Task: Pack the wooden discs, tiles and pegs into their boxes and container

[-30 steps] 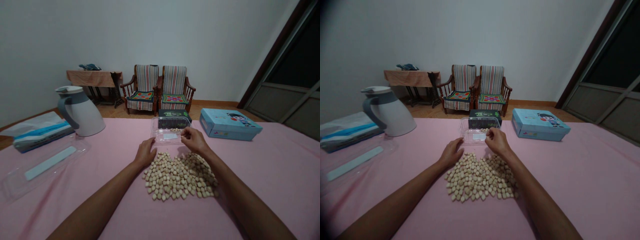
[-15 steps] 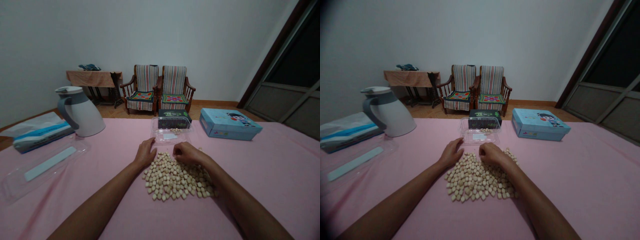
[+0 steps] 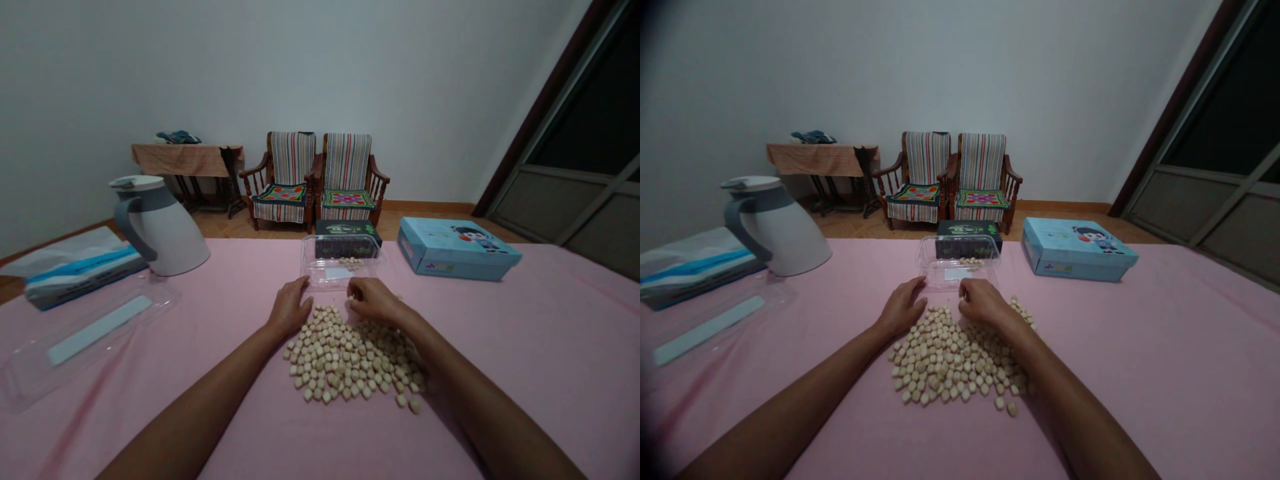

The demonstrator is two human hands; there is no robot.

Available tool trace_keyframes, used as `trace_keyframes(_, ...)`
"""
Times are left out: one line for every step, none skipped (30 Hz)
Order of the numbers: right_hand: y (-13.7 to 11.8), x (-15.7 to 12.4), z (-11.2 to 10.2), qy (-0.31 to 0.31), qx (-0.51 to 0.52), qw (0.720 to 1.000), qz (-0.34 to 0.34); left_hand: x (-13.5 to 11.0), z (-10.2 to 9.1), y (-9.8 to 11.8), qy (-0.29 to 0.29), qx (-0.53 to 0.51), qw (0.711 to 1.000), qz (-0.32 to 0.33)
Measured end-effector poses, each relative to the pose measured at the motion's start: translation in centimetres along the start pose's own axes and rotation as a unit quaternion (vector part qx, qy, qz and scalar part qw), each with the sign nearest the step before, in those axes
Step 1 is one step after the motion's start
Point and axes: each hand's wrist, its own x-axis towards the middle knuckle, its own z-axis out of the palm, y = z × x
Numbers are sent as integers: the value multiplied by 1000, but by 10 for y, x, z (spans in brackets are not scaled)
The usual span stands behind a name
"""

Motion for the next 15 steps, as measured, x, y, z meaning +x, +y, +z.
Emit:
trace_keyframes(1,1,-5,36,15,999,10,0,0,0,0,1,1000,0)
trace_keyframes(4,3,-10,80,34,996,23,0,0,0,1,2,1000,1)
trace_keyframes(6,5,-13,129,59,989,40,0,-1,0,2,3,1000,1)
trace_keyframes(9,7,-16,178,93,978,56,0,-1,0,2,2,1000,1)
trace_keyframes(13,9,-17,221,134,964,67,0,-1,0,2,1,1000,1)
trace_keyframes(16,11,-17,255,181,947,70,0,-1,0,2,-1,1000,0)
trace_keyframes(19,12,-17,275,228,932,67,0,-1,0,2,-2,1000,0)
trace_keyframes(21,13,-17,283,267,919,61,0,-1,0,2,-2,1000,1)
trace_keyframes(23,14,-16,280,292,913,55,0,0,0,2,-2,1000,2)
trace_keyframes(24,14,-16,267,301,914,50,0,-1,0,3,-3,1000,3)
trace_keyframes(25,13,-17,246,295,922,47,0,-1,0,3,-3,1000,3)
trace_keyframes(25,12,-17,213,273,937,42,0,-1,0,3,-4,1000,3)
trace_keyframes(25,10,-17,168,237,956,33,0,-1,0,3,-5,1000,3)
trace_keyframes(24,7,-17,114,191,975,20,0,-1,0,4,-6,1000,3)
trace_keyframes(23,5,-17,55,140,989,6,0,0,0,5,-6,1000,3)
